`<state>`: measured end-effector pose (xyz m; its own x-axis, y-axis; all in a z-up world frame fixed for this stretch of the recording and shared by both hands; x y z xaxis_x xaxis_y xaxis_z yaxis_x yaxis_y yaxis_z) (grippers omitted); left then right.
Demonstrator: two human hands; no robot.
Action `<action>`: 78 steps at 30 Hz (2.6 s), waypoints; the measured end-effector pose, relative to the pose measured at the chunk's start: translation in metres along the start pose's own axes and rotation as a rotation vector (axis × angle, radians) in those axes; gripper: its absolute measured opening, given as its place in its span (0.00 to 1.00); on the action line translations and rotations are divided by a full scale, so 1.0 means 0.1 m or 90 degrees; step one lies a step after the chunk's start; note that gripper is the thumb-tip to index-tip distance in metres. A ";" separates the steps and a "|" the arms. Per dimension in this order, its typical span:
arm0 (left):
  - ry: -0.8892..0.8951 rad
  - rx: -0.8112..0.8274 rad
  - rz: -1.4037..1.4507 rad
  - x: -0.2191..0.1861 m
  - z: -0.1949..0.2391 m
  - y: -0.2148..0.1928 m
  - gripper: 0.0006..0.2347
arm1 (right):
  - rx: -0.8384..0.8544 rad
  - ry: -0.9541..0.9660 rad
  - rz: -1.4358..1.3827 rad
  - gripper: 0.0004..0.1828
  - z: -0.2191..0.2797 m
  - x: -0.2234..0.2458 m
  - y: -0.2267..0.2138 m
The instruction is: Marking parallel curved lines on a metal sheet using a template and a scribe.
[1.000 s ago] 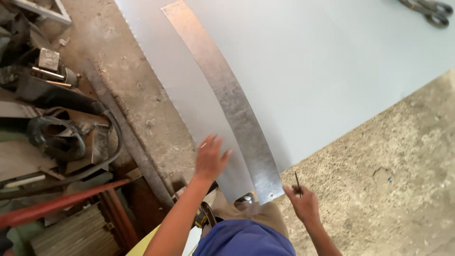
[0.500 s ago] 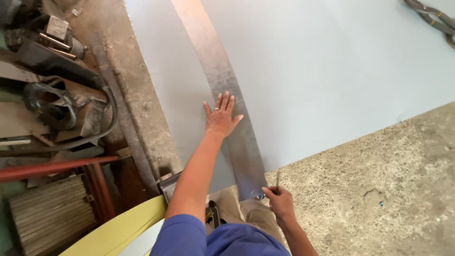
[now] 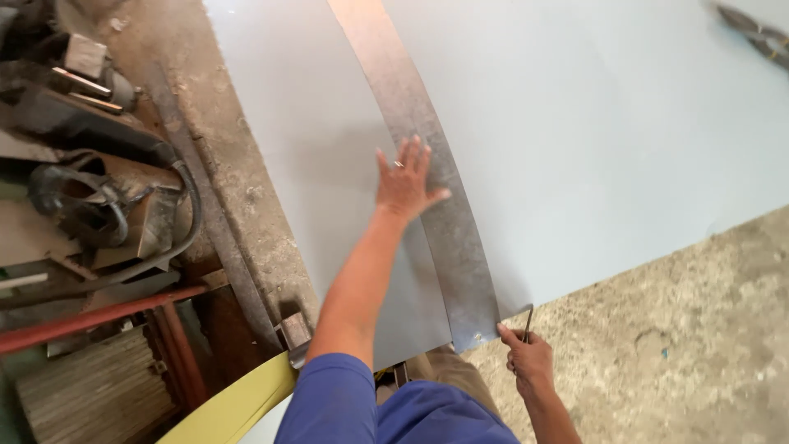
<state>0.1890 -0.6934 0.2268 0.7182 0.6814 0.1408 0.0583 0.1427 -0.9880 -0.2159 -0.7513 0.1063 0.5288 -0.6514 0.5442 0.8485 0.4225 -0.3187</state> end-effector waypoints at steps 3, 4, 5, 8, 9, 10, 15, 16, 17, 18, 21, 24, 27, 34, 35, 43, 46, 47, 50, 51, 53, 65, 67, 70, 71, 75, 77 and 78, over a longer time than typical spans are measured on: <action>0.031 -0.064 0.037 0.43 -0.26 0.38 0.41 | -0.001 0.013 0.004 0.20 0.03 -0.13 -0.03; 0.048 -0.039 0.051 0.44 -0.25 0.44 0.41 | -0.021 0.038 0.011 0.20 0.16 -0.12 -0.09; 0.053 -0.053 0.064 0.48 -0.25 0.47 0.41 | 0.006 0.058 -0.011 0.18 0.29 -0.08 -0.11; 0.043 -0.053 0.093 0.56 -0.36 0.35 0.41 | 0.041 0.097 -0.101 0.15 0.30 -0.05 0.02; 0.020 -0.036 0.105 0.58 -0.39 0.27 0.41 | 0.056 0.115 -0.160 0.13 0.24 -0.06 0.06; 0.024 -0.024 0.107 0.57 -0.40 0.23 0.41 | 0.050 0.126 -0.157 0.13 0.19 -0.11 0.06; 0.024 -0.155 0.160 0.66 -0.36 0.37 0.36 | 0.025 0.115 -0.209 0.12 0.37 0.08 0.14; 0.030 -0.146 0.164 0.65 -0.36 0.35 0.36 | 0.017 0.123 -0.209 0.12 0.42 0.08 0.12; 0.029 -0.173 0.177 0.63 -0.36 0.30 0.35 | 0.027 0.109 -0.164 0.12 0.48 0.09 0.11; 0.022 -0.200 0.187 0.68 -0.33 0.25 0.33 | 0.044 0.094 -0.115 0.12 0.54 0.09 0.12; 0.047 -0.314 0.216 0.74 -0.31 0.40 0.33 | 0.058 0.117 -0.133 0.11 0.62 0.09 0.24; -0.002 -0.217 0.201 0.68 -0.32 0.21 0.32 | 0.096 0.080 -0.069 0.11 0.59 -0.10 0.24; 0.022 -0.267 0.221 0.69 -0.30 0.26 0.32 | 0.107 0.038 -0.076 0.10 0.62 -0.14 0.34; 0.016 -0.251 0.213 0.64 -0.26 0.23 0.33 | 0.075 0.032 -0.124 0.10 0.65 -0.17 0.31; 0.021 -0.243 0.206 0.62 -0.22 0.24 0.34 | 0.051 0.006 -0.041 0.12 0.71 -0.19 0.25; -0.063 -0.149 0.141 0.70 -0.31 0.33 0.37 | 0.074 -0.036 -0.143 0.12 0.47 -0.42 0.45; -0.066 -0.128 0.151 0.73 -0.44 0.28 0.37 | 0.083 -0.045 -0.165 0.13 0.35 -0.45 0.56; -0.070 -0.119 0.151 0.73 -0.47 0.27 0.37 | 0.089 -0.024 -0.185 0.12 0.35 -0.41 0.58; -0.069 -0.120 0.147 0.78 -0.43 0.37 0.37 | 0.107 0.011 -0.176 0.12 0.39 -0.37 0.55; -0.062 -0.134 0.142 0.79 -0.43 0.42 0.37 | 0.119 0.021 -0.152 0.12 0.40 -0.36 0.53; -0.038 -0.158 0.148 0.75 -0.51 0.42 0.37 | 0.094 0.005 -0.113 0.12 0.38 -0.30 0.52; 0.010 -0.219 0.222 0.83 -0.42 0.37 0.35 | 0.100 0.005 -0.105 0.12 0.58 -0.13 0.41; 0.007 -0.219 0.222 0.80 -0.45 0.33 0.35 | 0.102 0.013 -0.121 0.12 0.59 -0.05 0.41; -0.006 -0.196 0.232 0.80 -0.36 0.26 0.35 | 0.115 -0.009 -0.067 0.10 0.71 -0.05 0.42; -0.002 -0.192 0.222 0.79 -0.33 0.27 0.35 | 0.120 0.000 -0.050 0.11 0.77 -0.09 0.41; -0.005 -0.229 0.242 0.82 -0.39 0.27 0.34 | 0.130 -0.009 -0.025 0.11 0.70 -0.11 0.50; -0.006 -0.219 0.232 0.83 -0.37 0.30 0.34 | 0.118 0.002 -0.024 0.11 0.75 -0.06 0.49; -0.007 -0.217 0.221 0.82 -0.40 0.32 0.34 | 0.109 0.005 -0.025 0.10 0.73 -0.01 0.49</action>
<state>0.2779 -0.6617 0.2047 0.7286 0.6547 -0.2012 0.0416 -0.3355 -0.9411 -0.1763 -0.6837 0.1472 0.4959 -0.6746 0.5468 0.8529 0.4968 -0.1606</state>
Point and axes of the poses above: each hand's wrist, its own z-axis away from the middle knuckle, its own y-axis out of the palm, x = y × z, the point moved 4 cm from there along -z, towards the middle knuckle, and after that the axes turned 15 degrees about -x, right-handed, at the moved point
